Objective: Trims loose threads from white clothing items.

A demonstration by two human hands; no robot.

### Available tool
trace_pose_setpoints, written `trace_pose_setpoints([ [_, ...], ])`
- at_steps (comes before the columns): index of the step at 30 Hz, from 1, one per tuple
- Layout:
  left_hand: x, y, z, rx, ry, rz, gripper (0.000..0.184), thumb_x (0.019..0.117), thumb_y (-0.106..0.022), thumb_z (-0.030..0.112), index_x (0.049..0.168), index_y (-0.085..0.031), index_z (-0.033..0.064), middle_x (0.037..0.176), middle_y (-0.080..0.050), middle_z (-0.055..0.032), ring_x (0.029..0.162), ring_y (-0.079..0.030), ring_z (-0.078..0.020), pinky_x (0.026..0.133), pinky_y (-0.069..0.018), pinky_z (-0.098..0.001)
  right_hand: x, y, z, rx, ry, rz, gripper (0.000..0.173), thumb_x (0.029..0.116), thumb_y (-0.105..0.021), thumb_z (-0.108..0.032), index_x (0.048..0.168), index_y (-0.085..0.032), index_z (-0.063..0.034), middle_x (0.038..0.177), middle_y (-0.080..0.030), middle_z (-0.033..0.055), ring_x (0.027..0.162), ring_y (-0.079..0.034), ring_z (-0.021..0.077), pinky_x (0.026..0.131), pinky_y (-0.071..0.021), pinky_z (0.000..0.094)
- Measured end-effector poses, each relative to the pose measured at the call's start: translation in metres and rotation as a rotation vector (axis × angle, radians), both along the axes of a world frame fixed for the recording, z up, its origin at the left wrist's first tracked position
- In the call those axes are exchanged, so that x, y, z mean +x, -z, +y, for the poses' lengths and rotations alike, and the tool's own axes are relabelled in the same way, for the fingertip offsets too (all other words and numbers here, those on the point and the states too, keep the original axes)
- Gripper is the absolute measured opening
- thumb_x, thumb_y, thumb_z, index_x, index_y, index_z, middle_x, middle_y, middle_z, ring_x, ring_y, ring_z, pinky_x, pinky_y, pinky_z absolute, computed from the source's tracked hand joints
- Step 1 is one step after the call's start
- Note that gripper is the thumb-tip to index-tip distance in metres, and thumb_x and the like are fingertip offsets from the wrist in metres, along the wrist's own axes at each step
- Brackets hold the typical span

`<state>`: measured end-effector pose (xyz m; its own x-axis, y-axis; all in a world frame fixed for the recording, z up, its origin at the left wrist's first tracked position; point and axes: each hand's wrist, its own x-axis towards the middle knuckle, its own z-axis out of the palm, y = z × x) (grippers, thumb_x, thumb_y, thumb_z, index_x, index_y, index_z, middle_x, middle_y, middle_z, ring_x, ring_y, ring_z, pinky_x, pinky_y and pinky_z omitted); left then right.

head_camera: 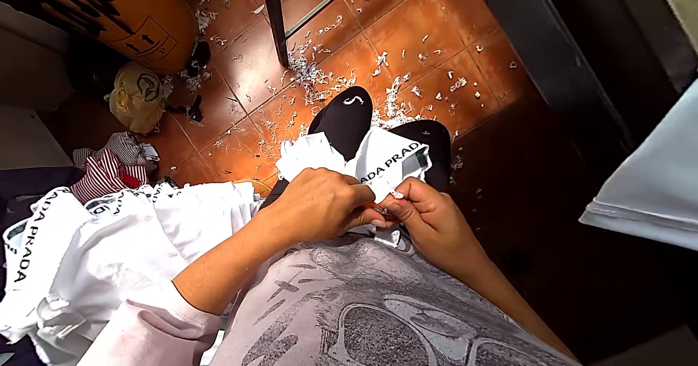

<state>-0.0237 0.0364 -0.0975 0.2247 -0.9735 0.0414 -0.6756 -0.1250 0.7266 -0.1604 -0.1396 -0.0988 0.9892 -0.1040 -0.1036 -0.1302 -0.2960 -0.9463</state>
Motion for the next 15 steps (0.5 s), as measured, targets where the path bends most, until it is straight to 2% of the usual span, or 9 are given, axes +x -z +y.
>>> trace_pose_setpoints([
  [2,-0.002,0.002,0.001,0.038,0.024,0.109,0.038,0.099,-0.062,0.041,0.094,-0.073,0.0053,0.076,-0.068,-0.0058,0.07,-0.068,-0.0205,0.059,-0.0524,-0.0409,-0.002,0.002,0.003,0.039,0.023,0.009,0.018,0.1062,-0.051,-0.022,0.091,-0.055,-0.0146,0.069,-0.058,-0.0121,0.062,-0.057,-0.0076,0.058,-0.0476,0.0094],
  [5,-0.007,0.008,0.004,0.127,0.076,0.278,0.046,0.0916,-0.07,0.048,0.102,-0.072,0.0033,0.085,-0.071,-0.0073,0.078,-0.069,-0.0202,0.068,-0.0561,-0.0439,-0.016,0.011,-0.012,0.191,0.341,0.018,0.014,0.1088,-0.048,-0.021,0.099,-0.059,-0.0191,0.088,-0.075,-0.0102,0.075,-0.072,0.002,0.068,-0.0622,0.0206],
  [7,-0.017,0.016,0.004,0.116,0.085,0.286,0.032,0.09,-0.073,0.035,0.095,-0.072,0.0035,0.083,-0.071,-0.008,0.078,-0.069,-0.0216,0.068,-0.056,-0.0443,-0.03,0.023,-0.041,-0.008,0.628,0.037,0.016,0.1057,-0.051,-0.014,0.121,-0.052,-0.0112,0.119,-0.071,-0.0026,0.105,-0.07,0.0071,0.09,-0.059,0.0261],
  [8,-0.021,0.018,0.003,0.073,0.09,0.272,0.021,0.0883,-0.073,0.024,0.092,-0.073,0.0039,0.083,-0.071,-0.0083,0.079,-0.07,-0.0223,0.069,-0.0566,-0.0439,-0.037,0.027,-0.057,-0.221,0.644,0.085,0.044,0.1025,-0.056,-0.012,0.142,-0.042,0.0015,0.143,-0.055,0.0102,0.128,-0.057,0.0136,0.107,-0.0482,0.0298],
  [9,-0.024,0.018,0.001,0.024,0.099,0.244,0.013,0.0864,-0.072,0.018,0.089,-0.073,0.0047,0.082,-0.071,-0.0078,0.08,-0.07,-0.0229,0.07,-0.0564,-0.0429,-0.042,0.026,-0.069,-0.412,0.588,0.149,0.068,0.0987,-0.062,-0.014,0.153,-0.029,0.0092,0.159,-0.036,0.0258,0.145,-0.04,0.0308,0.119,-0.0343,0.044],
  [10,-0.026,0.015,-0.003,-0.023,0.114,0.207,0.009,0.0845,-0.073,0.014,0.087,-0.072,0.0058,0.081,-0.07,-0.0066,0.08,-0.069,-0.0229,0.069,-0.0551,-0.0413,-0.042,0.023,-0.075,-0.545,0.51,0.2,0.079,0.0957,-0.066,-0.018,0.156,-0.024,0.0102,0.162,-0.026,0.0332,0.15,-0.031,0.044,0.12,-0.0275,0.0565],
  [12,-0.03,0.008,-0.014,-0.089,0.17,0.156,0.005,0.0835,-0.074,0.012,0.086,-0.073,0.0075,0.08,-0.069,-0.0055,0.082,-0.068,-0.0236,0.069,-0.0534,-0.0402,-0.034,0.014,-0.073,-0.672,0.299,0.142,0.077,0.091,-0.069,-0.028,0.153,-0.037,0.0051,0.159,-0.035,0.0314,0.146,-0.031,0.0529,0.114,-0.0282,0.0686],
  [14,-0.035,-0.001,-0.027,-0.152,0.247,0.157,0.004,0.0841,-0.074,0.012,0.087,-0.074,0.0084,0.079,-0.069,-0.0045,0.084,-0.068,-0.023,0.071,-0.0527,-0.0396,-0.015,0.01,-0.06,-0.714,0.034,-0.016,0.072,0.0904,-0.066,-0.03,0.153,-0.043,-0.0026,0.162,-0.036,0.0228,0.151,-0.018,0.0556,0.116,-0.0169,0.0755],
  [15,-0.038,-0.004,-0.033,-0.18,0.277,0.178,0.004,0.0851,-0.074,0.012,0.086,-0.075,0.0081,0.078,-0.068,-0.0043,0.083,-0.067,-0.0221,0.071,-0.0518,-0.0386,-0.004,0.01,-0.055,-0.725,-0.075,-0.062,0.068,0.0892,-0.065,-0.025,0.152,-0.047,-0.0049,0.157,-0.046,0.0189,0.15,-0.021,0.0559,0.114,-0.0106,0.0797],
])
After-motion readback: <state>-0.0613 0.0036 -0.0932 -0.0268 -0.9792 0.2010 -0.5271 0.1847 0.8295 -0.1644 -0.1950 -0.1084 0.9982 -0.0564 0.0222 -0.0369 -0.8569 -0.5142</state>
